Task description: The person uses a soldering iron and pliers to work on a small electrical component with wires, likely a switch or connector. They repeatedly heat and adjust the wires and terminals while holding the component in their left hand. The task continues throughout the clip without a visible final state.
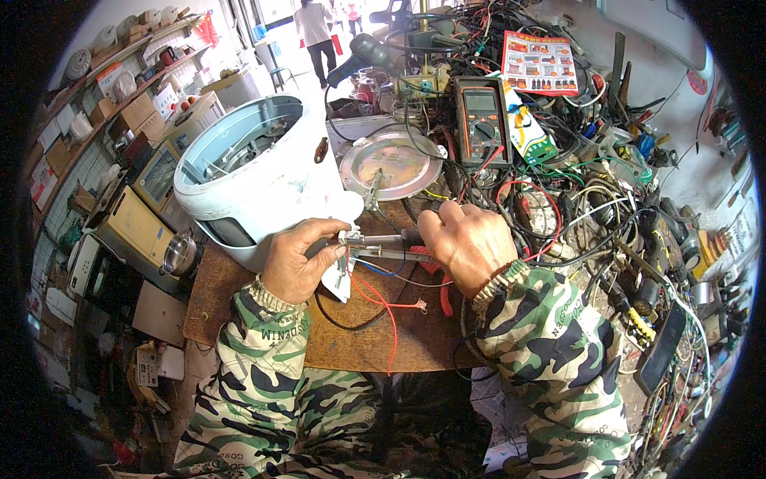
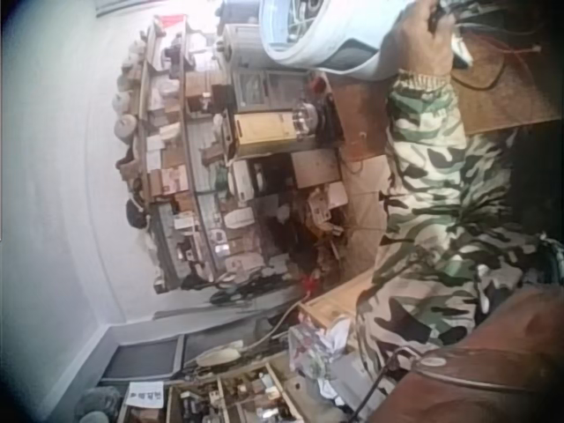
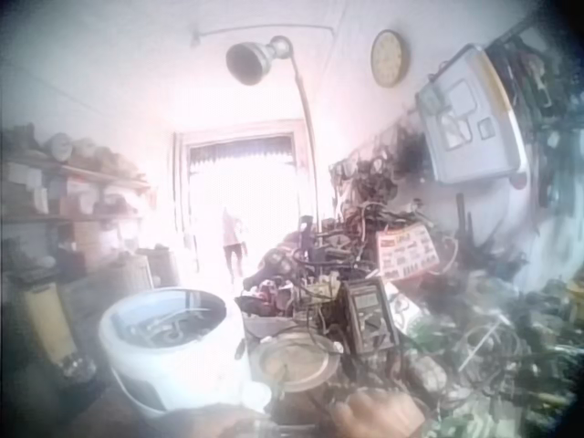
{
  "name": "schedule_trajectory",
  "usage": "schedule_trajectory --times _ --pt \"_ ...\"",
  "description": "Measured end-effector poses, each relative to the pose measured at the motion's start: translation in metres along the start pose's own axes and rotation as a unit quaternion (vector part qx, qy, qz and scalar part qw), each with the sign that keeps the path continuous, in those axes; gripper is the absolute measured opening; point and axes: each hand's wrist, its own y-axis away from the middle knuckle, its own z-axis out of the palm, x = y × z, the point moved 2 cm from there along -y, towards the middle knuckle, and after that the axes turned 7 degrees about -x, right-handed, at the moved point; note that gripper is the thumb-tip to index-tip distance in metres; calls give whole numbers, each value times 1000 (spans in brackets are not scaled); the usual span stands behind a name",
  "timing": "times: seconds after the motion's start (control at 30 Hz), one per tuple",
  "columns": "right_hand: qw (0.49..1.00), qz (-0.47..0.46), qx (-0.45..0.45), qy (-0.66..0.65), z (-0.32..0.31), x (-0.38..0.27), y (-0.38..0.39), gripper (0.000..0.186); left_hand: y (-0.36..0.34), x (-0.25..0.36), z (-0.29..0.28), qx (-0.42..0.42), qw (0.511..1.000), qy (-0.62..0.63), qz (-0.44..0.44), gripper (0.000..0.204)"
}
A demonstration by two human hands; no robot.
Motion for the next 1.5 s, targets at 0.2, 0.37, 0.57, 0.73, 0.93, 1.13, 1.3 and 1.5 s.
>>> schedule_trajectory --times 0.2,0.37,0.57,0.73,0.93,1.13,1.3,1.5 --pt "1000 1 1 -19 1 -1 -1 9 1 -1 0 22 999 -2 25 32" --pt "996 17 -49 -78 4 0 2 8 1 -1 -2 -1 1000 -10 4 30" --pt "996 18 -63 -68 -1 -1 1 8 1 1 0 1 1000 -13 5 30" --pt "999 7 -23 -23 1 -1 -1 10 1 1 -2 12 1000 -23 9 30" --pt "1000 -4 -8 -14 -1 1 -1 11 0 1 2 28 1000 -2 13 33" --pt "1000 -4 4 -21 3 4 1 11 -1 3 1 14 999 -21 27 34" --pt "999 4 -10 -44 -4 6 0 11 0 1 1 20 999 -20 15 32" --pt "988 119 -93 -20 5 35 4 22 4 -13 4 14 994 103 -28 26"
